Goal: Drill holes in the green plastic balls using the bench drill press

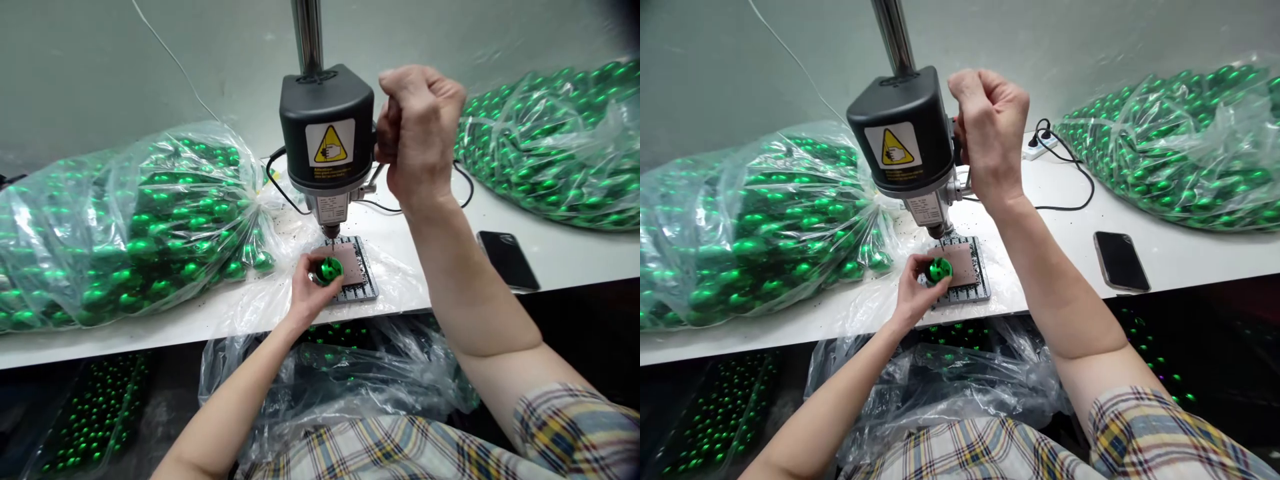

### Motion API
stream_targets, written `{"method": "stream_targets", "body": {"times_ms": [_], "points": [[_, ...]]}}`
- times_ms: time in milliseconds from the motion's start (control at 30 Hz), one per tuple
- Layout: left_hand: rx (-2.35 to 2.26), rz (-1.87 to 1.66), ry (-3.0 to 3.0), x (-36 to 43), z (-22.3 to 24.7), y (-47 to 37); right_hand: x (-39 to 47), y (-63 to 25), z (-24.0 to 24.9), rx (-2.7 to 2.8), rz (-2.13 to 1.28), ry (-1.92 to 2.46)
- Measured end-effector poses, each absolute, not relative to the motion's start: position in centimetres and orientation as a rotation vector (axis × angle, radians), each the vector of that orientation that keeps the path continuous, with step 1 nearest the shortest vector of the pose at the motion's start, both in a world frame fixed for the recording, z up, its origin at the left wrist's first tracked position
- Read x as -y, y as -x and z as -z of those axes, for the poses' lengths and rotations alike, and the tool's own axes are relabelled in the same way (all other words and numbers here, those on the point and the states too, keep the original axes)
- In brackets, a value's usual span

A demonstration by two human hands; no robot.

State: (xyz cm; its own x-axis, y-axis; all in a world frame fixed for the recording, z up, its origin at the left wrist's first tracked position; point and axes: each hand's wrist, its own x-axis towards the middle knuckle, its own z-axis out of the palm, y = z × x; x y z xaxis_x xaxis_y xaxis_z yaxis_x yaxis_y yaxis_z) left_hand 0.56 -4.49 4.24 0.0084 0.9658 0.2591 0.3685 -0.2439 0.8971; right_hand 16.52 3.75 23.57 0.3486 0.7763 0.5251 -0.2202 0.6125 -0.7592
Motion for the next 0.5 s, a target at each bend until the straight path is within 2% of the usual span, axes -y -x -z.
{"method": "stream_targets", "body": {"times_ms": [33,167,233,300,400,500], "points": [[-1.334,-1.065,-1.801,6.0,-4.9,0.1,-4.2,-16.6,-24.1,0.999,-0.746,0.680],[-0.962,-0.007,-2.260,11.6,-6.8,3.2,-5.4,-16.7,-23.6,1.043,-0.699,0.663],[-0.873,0.176,-2.220,12.0,-7.6,4.3,-5.7,-16.7,-23.0,1.045,-0.660,0.627],[-0.896,-0.043,-2.117,10.0,-8.4,4.9,-5.8,-16.6,-22.8,1.028,-0.657,0.606],[-1.080,-0.672,-2.028,2.8,-8.8,5.5,-5.7,-16.6,-22.8,1.013,-0.674,0.582],[-1.388,-0.966,-1.953,-5.7,-7.8,5.8,-5.4,-16.5,-22.9,0.991,-0.700,0.552]]}}
